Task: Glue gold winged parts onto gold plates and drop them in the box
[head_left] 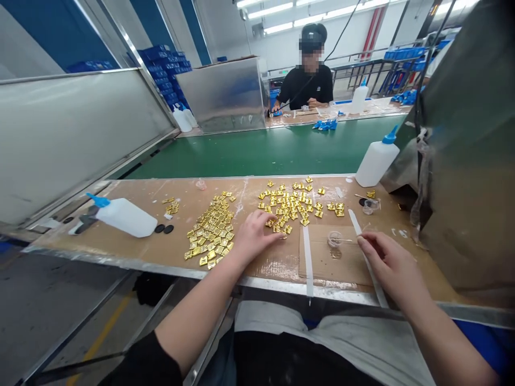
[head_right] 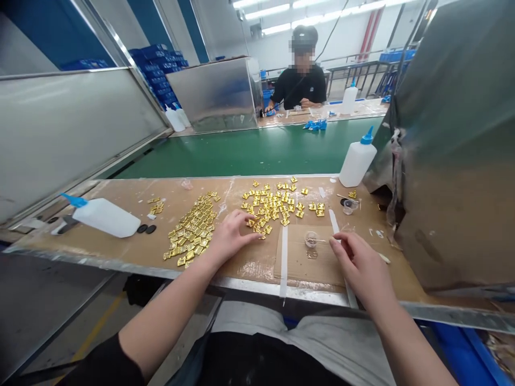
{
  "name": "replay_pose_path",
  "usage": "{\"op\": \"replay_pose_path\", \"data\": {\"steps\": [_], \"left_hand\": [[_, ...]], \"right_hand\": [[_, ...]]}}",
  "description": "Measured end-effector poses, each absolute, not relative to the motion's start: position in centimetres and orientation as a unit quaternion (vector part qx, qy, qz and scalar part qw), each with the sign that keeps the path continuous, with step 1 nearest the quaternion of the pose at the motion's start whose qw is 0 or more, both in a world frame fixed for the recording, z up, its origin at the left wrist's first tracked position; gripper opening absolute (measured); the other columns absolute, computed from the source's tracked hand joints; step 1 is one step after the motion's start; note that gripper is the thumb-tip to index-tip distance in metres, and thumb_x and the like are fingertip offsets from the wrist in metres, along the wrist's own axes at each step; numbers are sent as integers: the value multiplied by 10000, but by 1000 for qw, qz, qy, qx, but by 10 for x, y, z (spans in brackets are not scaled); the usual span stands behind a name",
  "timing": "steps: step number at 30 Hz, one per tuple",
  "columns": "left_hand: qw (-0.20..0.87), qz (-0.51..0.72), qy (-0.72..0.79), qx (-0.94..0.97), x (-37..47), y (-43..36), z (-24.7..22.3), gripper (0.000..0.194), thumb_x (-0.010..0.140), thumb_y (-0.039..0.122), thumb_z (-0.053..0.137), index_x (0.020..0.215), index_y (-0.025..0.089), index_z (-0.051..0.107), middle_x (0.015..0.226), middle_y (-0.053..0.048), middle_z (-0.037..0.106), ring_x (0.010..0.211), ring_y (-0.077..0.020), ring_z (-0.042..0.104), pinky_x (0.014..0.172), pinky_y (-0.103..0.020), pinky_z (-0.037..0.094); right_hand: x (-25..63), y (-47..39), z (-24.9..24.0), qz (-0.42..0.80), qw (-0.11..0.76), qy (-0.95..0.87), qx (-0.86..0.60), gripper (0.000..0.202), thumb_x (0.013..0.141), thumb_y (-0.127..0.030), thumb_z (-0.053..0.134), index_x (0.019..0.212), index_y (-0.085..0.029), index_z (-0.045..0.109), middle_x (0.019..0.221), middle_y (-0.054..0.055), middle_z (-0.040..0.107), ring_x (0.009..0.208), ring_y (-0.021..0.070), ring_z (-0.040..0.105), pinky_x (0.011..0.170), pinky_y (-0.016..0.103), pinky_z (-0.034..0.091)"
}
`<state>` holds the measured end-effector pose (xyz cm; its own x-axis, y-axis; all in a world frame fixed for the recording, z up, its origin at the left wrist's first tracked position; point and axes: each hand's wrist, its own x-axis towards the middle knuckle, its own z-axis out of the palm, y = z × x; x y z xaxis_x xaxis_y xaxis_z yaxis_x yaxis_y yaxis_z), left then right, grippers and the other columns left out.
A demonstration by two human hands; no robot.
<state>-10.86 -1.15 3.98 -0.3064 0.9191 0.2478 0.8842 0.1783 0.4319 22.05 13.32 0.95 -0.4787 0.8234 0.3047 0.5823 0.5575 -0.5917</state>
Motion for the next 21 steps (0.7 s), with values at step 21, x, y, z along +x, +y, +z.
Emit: {"op": "replay_pose_path", "data": {"steps": [21], "left_hand": [[91,257,860,430,-226,20,70,256,849,353,788,1025,175,735,943,-80,738,886,-263,664,779,-342,499]], "right_hand": [[187,132,28,88,149,-910,-377,418,1093,-430,423,752,-209,521,779,33,667,708,183,587,612,310,222]]}}
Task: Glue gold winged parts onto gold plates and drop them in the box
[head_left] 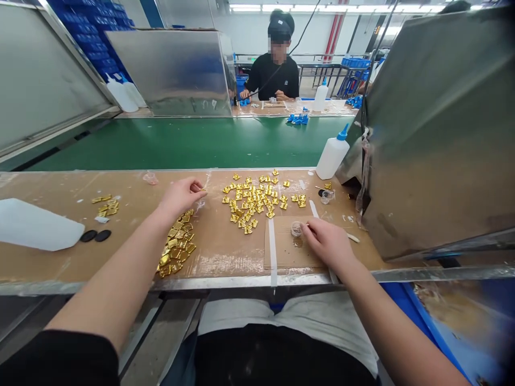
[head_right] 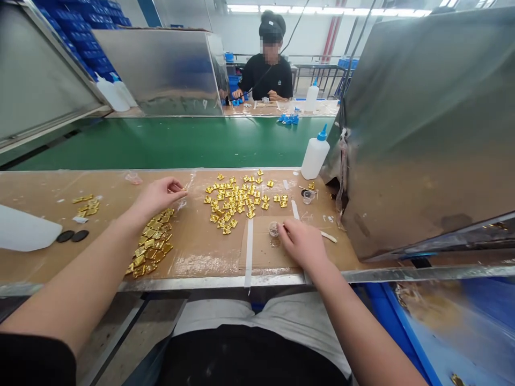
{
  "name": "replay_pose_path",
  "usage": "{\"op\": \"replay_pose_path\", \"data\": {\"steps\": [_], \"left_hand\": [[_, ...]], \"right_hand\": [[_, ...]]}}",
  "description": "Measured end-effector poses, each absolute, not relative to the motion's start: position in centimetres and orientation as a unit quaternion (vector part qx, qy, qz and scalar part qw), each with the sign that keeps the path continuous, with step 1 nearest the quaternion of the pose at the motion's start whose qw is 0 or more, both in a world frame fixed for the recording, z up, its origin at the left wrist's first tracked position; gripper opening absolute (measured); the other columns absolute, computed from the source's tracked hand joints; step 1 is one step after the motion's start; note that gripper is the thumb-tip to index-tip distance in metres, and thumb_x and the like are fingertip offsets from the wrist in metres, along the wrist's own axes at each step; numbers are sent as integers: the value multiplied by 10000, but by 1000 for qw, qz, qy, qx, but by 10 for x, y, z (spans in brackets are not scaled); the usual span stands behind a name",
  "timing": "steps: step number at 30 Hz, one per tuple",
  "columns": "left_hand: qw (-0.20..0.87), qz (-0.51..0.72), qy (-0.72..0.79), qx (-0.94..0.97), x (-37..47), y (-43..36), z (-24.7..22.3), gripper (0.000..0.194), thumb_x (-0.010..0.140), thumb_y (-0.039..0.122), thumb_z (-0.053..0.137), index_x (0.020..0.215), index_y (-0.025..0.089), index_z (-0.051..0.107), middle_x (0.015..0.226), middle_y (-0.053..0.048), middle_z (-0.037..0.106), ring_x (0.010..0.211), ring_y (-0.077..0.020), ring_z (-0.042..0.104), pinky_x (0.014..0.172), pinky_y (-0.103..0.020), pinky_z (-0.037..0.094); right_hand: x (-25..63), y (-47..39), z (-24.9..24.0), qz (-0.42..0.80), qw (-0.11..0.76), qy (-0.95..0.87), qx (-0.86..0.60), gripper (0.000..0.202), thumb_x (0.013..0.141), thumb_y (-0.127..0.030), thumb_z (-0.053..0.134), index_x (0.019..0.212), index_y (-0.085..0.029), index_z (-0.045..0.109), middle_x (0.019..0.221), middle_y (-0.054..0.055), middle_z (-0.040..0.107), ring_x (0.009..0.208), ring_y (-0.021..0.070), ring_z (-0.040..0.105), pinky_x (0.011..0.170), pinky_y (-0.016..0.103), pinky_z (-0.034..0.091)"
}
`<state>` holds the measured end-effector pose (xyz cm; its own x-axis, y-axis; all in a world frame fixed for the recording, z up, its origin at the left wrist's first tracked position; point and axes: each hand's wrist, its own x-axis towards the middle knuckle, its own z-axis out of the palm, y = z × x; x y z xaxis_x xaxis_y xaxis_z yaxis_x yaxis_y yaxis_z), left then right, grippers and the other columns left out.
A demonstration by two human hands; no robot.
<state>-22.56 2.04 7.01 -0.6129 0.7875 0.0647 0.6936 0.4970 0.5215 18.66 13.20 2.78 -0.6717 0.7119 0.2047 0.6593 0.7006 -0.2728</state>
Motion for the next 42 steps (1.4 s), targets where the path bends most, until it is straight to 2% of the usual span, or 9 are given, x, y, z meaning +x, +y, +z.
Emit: {"op": "replay_pose_path", "data": {"steps": [3,5,6,9,14,19,22,27,42], "left_hand": [[177,367,779,477,-161,15,69,407,971,503,654,1283,245,701,1011,-45,724,792,-168,628,671,-261,489],[350,533,633,438,-113,11,64,459,889,510,784,1238,215,745,952,-50,687,691,-128,551,592,-233,449],[428,563,578,406,-91,9,60,487,839,488,850,1233,217,758,923,-39,671,665,-112,530,585,-227,448],[490,564,543,384,-41,5,47,539,812,507,863,1243,197,771,833,-25,643,641,-107,542,585,-228,471],[480,549,565,386,-8,4,20,513,804,440,869,1223,155,787,783,-24,658,601,-109,551,576,-240,472],[401,531,613,425,5,2,5,378,783,330,894,1124,178,831,774,-34,722,703,-175,638,690,-298,529],[363,514,635,449,8,0,4,310,792,300,892,1083,203,840,774,-23,734,698,-181,644,706,-306,532],[327,491,654,474,9,-1,5,264,796,273,897,1050,228,840,753,4,726,662,-163,631,701,-293,533],[274,468,658,522,9,-2,2,243,827,231,897,1061,238,828,741,34,728,607,-124,616,654,-266,524]], "right_hand": [[180,136,35,30,125,-926,-355,408,1099,-395,410,776,-202,569,826,50,690,725,181,596,610,322,196],[176,140,44,8,98,-932,-349,397,1083,-366,420,763,-198,585,834,56,699,709,178,580,607,331,169],[174,142,48,10,85,-933,-348,386,1067,-351,433,747,-197,584,824,55,697,696,176,565,606,332,161],[171,149,57,72,68,-929,-357,348,987,-316,496,663,-196,539,724,37,639,644,166,490,603,325,160],[173,160,40,338,212,-835,-378,378,849,-326,578,550,-213,377,538,-26,395,565,144,366,581,303,197],[184,146,10,405,324,-754,-404,391,964,-385,388,610,-253,287,563,-35,331,543,142,352,553,288,291],[190,124,5,429,364,-722,-402,409,989,-396,403,616,-247,328,590,-30,365,564,144,374,567,289,321],[190,102,8,447,371,-734,-353,442,968,-404,534,579,-216,444,570,-28,411,569,138,384,590,299,303],[183,100,3,401,351,-795,-289,423,1020,-325,557,638,-210,416,613,-39,392,579,125,374,582,298,278]]}}
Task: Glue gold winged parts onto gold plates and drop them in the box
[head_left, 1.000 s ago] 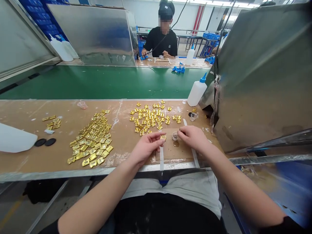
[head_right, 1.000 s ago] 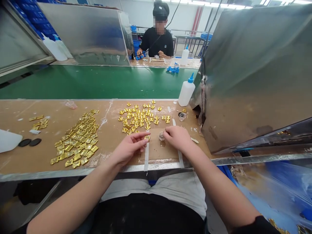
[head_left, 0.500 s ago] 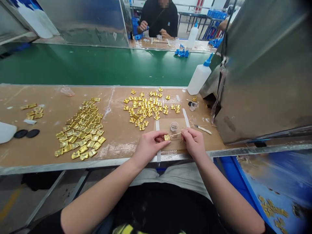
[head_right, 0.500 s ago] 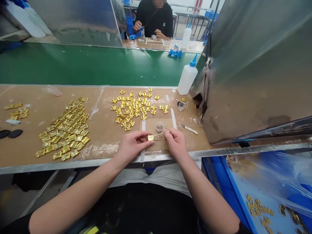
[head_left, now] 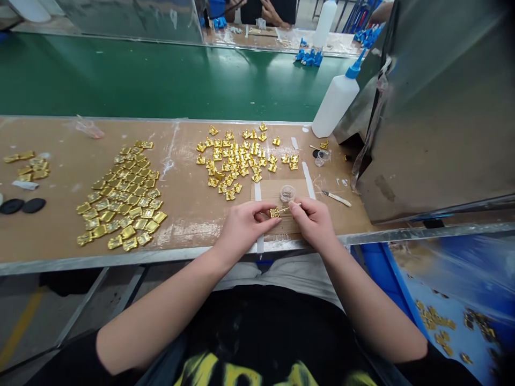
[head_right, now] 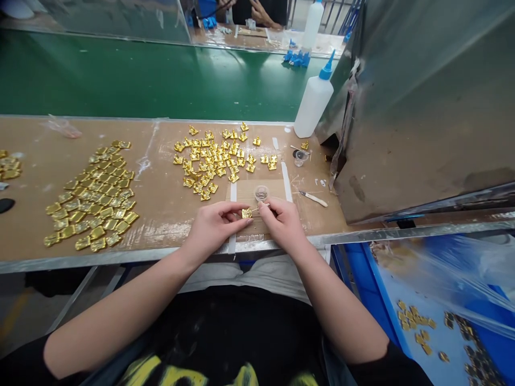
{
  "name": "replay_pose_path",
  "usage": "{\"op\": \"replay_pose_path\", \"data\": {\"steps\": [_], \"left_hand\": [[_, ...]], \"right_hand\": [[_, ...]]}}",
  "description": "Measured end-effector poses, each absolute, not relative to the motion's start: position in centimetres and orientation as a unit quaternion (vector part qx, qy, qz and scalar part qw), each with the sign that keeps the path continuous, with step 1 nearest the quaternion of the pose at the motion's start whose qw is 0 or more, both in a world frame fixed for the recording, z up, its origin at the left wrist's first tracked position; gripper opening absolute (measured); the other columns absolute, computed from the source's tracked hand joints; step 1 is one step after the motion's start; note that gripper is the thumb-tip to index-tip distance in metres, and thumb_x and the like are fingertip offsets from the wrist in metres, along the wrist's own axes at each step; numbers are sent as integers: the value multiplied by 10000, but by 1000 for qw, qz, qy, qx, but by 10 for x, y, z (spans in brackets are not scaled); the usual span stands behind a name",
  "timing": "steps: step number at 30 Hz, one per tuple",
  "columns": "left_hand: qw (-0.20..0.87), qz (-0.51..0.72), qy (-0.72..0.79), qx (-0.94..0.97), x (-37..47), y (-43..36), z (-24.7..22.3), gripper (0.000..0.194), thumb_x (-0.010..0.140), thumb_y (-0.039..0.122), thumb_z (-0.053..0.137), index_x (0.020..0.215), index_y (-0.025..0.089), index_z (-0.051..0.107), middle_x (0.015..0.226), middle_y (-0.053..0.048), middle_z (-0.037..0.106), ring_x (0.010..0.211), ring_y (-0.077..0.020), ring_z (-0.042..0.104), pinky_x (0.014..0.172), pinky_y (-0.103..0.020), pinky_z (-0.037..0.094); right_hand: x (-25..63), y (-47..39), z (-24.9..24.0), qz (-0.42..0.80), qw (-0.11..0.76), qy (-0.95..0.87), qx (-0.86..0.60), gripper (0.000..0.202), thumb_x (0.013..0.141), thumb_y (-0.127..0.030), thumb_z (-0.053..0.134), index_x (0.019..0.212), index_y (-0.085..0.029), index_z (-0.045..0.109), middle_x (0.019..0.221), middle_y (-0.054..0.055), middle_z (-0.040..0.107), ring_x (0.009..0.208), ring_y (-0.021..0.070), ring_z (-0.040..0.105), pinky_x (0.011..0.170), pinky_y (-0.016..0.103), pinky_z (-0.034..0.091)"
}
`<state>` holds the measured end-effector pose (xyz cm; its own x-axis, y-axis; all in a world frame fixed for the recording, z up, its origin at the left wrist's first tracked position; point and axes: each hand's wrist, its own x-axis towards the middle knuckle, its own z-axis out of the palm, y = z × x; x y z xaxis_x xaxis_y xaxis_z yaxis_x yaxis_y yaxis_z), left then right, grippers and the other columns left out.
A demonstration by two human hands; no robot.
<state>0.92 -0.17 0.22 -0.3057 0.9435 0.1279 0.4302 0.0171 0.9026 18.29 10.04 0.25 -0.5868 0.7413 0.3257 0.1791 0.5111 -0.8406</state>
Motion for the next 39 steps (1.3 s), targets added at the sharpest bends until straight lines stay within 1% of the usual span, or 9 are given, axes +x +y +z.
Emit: {"op": "replay_pose_path", "data": {"steps": [7,10,16,21,23,25,28,32,39], "left_hand": [[267,471,659,522,9,-2,3,253,828,206,884,1073,222,823,775,16,737,627,-131,618,683,-276,533],[278,474,660,512,9,-1,3,259,841,227,868,1096,232,820,767,17,720,635,-135,612,681,-281,523],[292,482,659,498,7,-1,2,254,851,236,838,1105,235,820,730,24,679,645,-142,603,644,-276,489],[302,481,659,493,6,-1,2,249,843,248,839,1092,240,822,721,29,663,648,-141,599,635,-272,476],[305,480,660,491,6,-1,2,245,844,256,840,1088,243,822,709,34,656,640,-139,594,634,-271,472],[306,478,662,489,6,-1,2,244,843,264,845,1085,246,823,696,39,652,628,-135,590,630,-269,468],[308,474,664,489,6,0,2,247,836,275,855,1080,246,826,684,43,651,613,-132,586,621,-267,464],[311,471,663,492,6,1,3,267,828,286,865,1087,235,828,677,40,662,601,-135,587,618,-268,473],[307,467,662,499,7,1,5,278,829,282,863,1098,220,825,733,10,721,622,-149,617,651,-283,517]], "right_hand": [[185,100,5,363,382,-799,-292,431,1022,-312,554,636,-214,390,610,-42,363,573,125,374,584,298,277],[186,110,11,307,402,-794,-337,439,1017,-328,545,636,-220,354,607,-40,353,576,134,370,590,306,264],[177,133,21,201,262,-870,-367,401,1008,-303,527,661,-210,349,627,-20,438,624,148,424,613,311,236],[175,134,27,131,246,-885,-373,389,972,-288,551,652,-208,346,637,-14,444,616,146,389,595,324,186],[177,134,26,168,282,-868,-372,408,955,-279,557,630,-211,319,601,-28,379,591,140,358,593,322,192],[180,131,22,250,354,-818,-379,421,957,-287,550,617,-219,310,588,-40,327,574,134,334,591,314,219],[184,120,14,386,438,-719,-376,418,968,-308,543,601,-225,362,584,-42,344,562,132,330,577,304,255],[184,103,7,451,411,-715,-343,437,964,-350,570,575,-217,420,568,-35,383,549,130,353,568,302,274],[176,97,8,432,363,-756,-332,446,962,-388,559,588,-217,387,585,-33,362,571,130,349,578,297,276]]}}
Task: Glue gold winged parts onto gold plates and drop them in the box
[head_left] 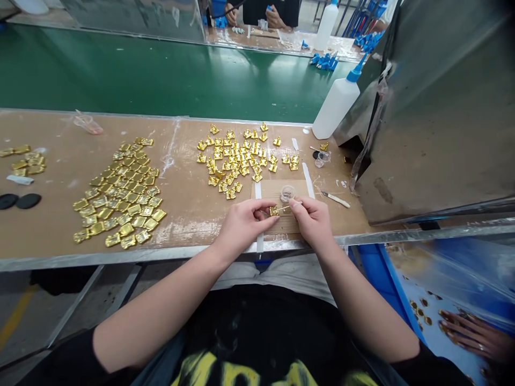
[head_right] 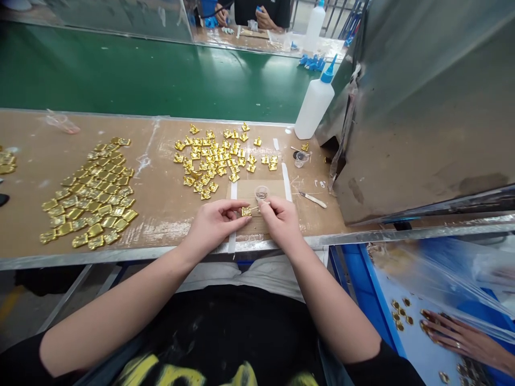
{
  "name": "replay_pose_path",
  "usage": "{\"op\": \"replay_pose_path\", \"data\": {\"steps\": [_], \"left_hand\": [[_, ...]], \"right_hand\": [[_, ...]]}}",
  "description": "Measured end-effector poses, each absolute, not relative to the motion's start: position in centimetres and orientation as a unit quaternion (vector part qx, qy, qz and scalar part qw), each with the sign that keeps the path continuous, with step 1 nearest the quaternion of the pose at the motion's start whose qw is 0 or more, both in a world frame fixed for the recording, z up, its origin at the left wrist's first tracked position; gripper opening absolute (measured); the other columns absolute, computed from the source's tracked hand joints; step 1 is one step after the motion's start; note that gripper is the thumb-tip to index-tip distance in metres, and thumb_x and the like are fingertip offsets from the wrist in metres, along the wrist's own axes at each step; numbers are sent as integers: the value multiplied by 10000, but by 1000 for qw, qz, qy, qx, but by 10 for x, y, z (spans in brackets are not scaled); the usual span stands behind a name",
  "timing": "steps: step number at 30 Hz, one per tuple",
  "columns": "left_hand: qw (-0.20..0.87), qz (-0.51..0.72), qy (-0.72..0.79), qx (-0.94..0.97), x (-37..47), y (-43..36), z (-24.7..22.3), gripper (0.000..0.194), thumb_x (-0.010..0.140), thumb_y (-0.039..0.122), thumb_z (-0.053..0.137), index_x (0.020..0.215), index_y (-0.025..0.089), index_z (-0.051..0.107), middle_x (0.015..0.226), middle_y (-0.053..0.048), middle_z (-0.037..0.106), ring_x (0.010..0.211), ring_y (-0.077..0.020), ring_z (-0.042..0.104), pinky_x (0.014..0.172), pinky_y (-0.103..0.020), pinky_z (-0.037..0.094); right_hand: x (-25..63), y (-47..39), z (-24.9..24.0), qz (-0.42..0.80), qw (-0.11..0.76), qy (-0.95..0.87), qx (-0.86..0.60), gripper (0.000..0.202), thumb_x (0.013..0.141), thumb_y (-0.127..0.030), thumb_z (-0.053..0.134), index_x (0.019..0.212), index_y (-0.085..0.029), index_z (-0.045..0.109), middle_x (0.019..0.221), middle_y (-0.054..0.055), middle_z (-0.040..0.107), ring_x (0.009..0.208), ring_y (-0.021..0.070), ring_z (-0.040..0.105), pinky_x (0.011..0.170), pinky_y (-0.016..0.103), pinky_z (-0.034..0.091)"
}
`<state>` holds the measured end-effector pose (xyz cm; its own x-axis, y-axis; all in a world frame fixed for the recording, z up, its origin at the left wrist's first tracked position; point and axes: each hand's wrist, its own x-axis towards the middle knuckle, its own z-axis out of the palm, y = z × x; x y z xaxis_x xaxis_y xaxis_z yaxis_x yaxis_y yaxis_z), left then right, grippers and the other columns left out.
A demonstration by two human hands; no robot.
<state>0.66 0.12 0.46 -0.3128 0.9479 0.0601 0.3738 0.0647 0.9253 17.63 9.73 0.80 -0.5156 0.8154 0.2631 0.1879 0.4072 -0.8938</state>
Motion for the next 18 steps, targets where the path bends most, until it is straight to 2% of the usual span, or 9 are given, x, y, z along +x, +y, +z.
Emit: {"op": "replay_pose_path", "data": {"steps": [18], "left_hand": [[300,462,664,507,7,-1,3,273,846,271,844,1113,223,820,770,-4,726,658,-160,636,659,-283,516]], "right_hand": [[176,97,5,390,373,-773,-335,438,965,-351,559,611,-217,340,604,-37,322,584,127,336,587,305,257]]}}
